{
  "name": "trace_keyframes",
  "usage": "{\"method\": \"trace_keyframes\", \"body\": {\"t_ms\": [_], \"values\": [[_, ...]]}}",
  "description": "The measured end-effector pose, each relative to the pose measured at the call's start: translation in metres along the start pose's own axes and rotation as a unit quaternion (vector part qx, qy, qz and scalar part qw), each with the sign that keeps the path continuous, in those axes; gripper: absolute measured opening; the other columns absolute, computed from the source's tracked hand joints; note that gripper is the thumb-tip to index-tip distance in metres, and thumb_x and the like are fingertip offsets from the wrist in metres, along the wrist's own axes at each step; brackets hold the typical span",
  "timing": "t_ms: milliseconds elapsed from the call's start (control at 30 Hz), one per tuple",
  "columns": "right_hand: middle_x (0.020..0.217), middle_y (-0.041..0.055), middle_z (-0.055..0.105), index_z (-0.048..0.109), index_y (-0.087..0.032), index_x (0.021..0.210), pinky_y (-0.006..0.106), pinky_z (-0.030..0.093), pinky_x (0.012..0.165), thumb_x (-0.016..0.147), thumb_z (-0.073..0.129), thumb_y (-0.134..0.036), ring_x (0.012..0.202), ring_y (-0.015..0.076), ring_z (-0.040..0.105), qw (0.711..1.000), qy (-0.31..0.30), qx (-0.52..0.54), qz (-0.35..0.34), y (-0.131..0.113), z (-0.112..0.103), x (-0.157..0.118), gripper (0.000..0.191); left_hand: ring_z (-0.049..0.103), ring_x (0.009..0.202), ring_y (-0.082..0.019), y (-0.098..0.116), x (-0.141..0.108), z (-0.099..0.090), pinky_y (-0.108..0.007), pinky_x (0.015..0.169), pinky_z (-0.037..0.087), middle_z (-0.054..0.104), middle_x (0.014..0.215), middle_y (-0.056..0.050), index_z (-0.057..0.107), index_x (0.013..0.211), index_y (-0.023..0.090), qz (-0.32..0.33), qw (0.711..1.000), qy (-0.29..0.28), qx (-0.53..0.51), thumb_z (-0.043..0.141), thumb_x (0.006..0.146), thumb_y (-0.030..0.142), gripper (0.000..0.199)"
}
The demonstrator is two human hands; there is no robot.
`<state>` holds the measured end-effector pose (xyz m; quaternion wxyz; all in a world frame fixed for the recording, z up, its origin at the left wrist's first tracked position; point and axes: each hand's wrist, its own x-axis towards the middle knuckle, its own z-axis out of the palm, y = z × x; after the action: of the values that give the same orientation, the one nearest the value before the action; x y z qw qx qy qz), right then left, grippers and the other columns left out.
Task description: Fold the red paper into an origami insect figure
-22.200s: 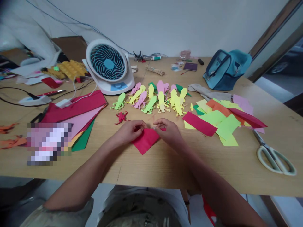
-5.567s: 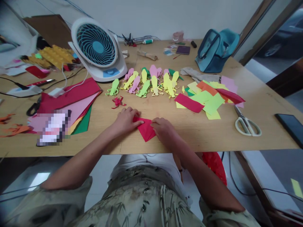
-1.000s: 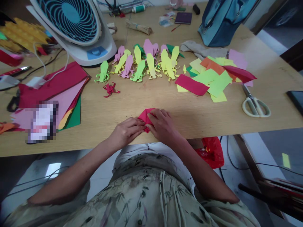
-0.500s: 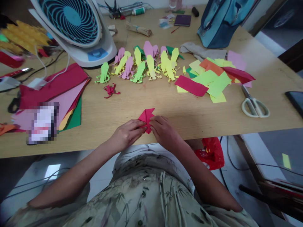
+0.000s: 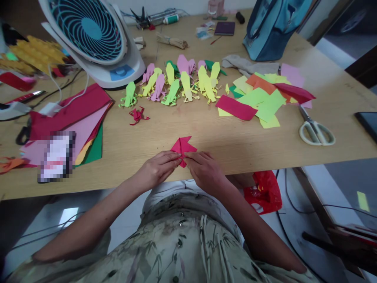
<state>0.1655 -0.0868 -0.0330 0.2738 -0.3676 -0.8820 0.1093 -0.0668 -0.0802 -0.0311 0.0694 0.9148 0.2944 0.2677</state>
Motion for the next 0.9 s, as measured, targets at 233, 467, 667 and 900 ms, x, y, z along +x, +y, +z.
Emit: {"method": "trace_keyframes", "body": {"t_ms": [233,467,667,900], "values": [[0.125,0.0105,0.071,0.069,-0.020,0.118,0.043,0.048,0.099,0.099,0.048,-0.016,0.114,0.0248,0.066,1.000,-0.010,-0.016,-0.004,-0.003,-0.001,0.000,0.029,0.065,0.117,-0.024,-0.002,-0.001,0.001,-0.044,0.097,0.059,0.072,0.117,-0.014,0.067,0.119,0.014,0.007,1.000,0.007,0.011,0.050,0.100,0.016,0.026],[0.137,0.0132,0.065,0.066,-0.014,0.122,0.045,0.039,0.114,0.100,0.049,-0.025,0.132,0.0264,0.056,0.997,-0.033,-0.059,-0.022,-0.011,0.001,-0.010,0.030,0.066,0.114,-0.023,0.000,-0.002,0.002,-0.040,0.097,0.059,0.072,0.115,-0.014,0.069,0.116,0.014,-0.006,1.000,0.007,0.018,0.050,0.099,0.016,0.025],[0.141,0.0144,0.061,0.065,-0.014,0.125,0.044,0.036,0.116,0.100,0.050,-0.029,0.136,0.0265,0.051,0.991,-0.018,-0.126,-0.040,-0.015,0.010,-0.016,0.033,0.069,0.108,-0.022,-0.002,0.002,-0.003,-0.042,0.100,0.056,0.073,0.114,-0.012,0.071,0.108,0.015,-0.014,0.998,-0.023,0.048,0.050,0.100,0.024,0.024],[0.134,0.0131,0.066,0.067,-0.016,0.119,0.041,0.034,0.117,0.099,0.053,-0.029,0.135,0.0239,0.052,0.991,0.007,-0.129,-0.041,-0.015,0.014,-0.017,0.028,0.048,0.141,-0.028,-0.011,0.002,-0.008,-0.049,0.119,0.035,0.051,0.149,-0.020,0.049,0.144,0.010,-0.032,0.984,-0.157,0.074,0.040,0.102,0.051,0.058]]}}
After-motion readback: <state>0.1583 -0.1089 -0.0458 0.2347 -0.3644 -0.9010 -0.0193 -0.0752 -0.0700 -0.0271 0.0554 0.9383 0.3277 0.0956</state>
